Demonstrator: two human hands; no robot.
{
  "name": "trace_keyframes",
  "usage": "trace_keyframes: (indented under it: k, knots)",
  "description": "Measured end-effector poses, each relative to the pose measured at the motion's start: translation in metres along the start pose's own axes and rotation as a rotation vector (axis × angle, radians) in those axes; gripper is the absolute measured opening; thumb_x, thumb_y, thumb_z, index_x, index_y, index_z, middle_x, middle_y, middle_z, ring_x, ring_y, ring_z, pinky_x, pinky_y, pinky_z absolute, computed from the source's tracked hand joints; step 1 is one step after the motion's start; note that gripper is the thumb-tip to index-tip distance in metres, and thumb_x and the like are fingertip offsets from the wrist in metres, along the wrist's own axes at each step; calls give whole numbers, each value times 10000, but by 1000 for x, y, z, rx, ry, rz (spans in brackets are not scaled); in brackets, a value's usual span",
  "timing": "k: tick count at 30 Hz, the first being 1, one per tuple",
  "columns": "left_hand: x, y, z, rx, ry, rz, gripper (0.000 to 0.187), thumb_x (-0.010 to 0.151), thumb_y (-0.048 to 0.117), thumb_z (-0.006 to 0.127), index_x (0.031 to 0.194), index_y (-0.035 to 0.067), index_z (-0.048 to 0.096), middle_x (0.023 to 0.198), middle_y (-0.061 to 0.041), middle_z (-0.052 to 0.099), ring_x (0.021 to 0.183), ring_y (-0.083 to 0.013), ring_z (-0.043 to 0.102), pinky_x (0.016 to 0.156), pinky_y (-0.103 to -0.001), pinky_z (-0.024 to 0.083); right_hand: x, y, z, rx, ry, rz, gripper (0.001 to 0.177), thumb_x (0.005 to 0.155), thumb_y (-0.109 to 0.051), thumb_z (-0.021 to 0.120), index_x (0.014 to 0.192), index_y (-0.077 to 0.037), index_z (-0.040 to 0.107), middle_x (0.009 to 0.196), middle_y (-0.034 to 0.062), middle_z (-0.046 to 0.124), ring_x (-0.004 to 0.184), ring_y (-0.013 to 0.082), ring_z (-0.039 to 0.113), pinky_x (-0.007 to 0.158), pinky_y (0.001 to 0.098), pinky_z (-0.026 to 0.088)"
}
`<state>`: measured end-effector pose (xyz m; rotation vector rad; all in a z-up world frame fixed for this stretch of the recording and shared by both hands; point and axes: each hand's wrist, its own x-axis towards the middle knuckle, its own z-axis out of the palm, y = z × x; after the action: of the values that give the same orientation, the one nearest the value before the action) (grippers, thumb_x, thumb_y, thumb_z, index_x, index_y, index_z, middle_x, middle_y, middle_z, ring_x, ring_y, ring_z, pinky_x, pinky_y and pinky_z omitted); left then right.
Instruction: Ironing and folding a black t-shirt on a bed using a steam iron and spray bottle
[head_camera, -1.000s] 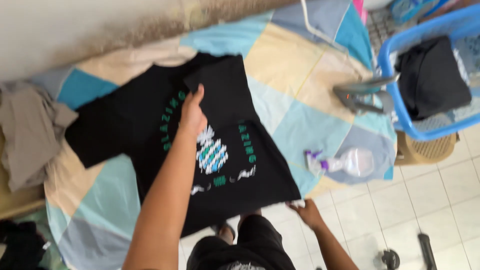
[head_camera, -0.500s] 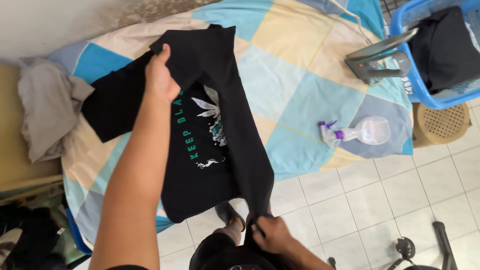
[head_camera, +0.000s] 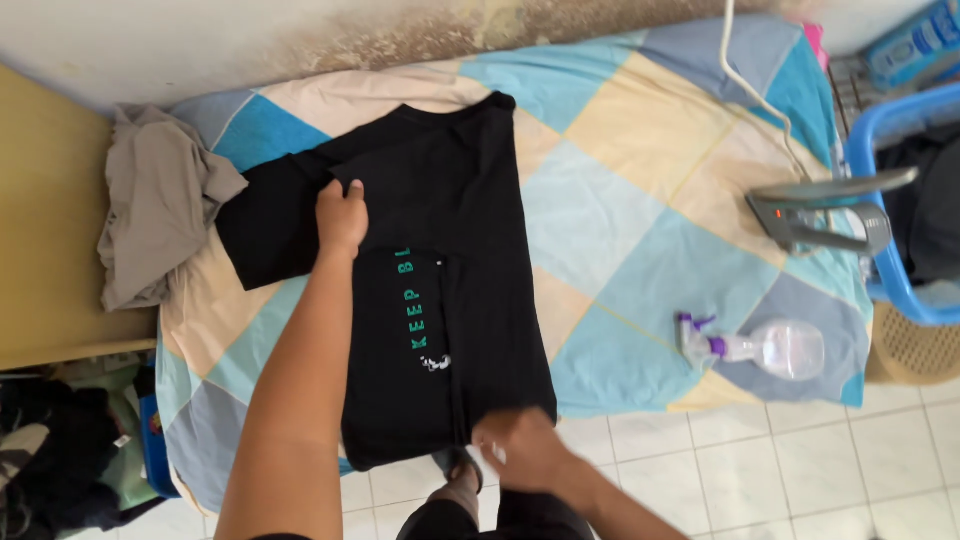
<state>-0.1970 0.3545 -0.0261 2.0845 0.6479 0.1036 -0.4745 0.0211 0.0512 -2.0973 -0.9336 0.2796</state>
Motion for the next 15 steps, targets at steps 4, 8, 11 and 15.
trace_keyframes:
  k: [4,8,11,15]
  knots:
    - [4,-18,6,225,61,81,383,1053,315,479,1058,-30,647,1083,-301,684,1069,-528,602,969,-555,447,81,59,-51,-6,110,-57,94,823,-68,550,821,-134,617,757,67,628,698,308,595,641,426,461]
    - [-10,-11,10,277,139,34,426,1089,377,469,1180,15,674,1111,-257,711,1103,-459,651,982,-559,514,180,142,-83,-317,168,57,421,899,-301,682,1268,-113,604,1254,157,601,1241,364,552,993,496,477]
    - [-21,-3,8,210,174,-8,441,1090,354,458,1228,-17,652,1163,-286,697,1144,-467,637,1010,-565,503,248,166,-116,-458,-58,192,716,945,-389,624,1536,-52,401,1612,199,348,1515,399,275,1173,604,286]
    - [-23,-5,4,109,220,-36,424,1083,303,467,1298,-11,656,1190,-263,705,1161,-440,645,1029,-536,512,291,186,-131,-597,-347,350,819,1013,-535,470,1657,-115,186,1753,93,61,1607,314,26,1254,638,4]
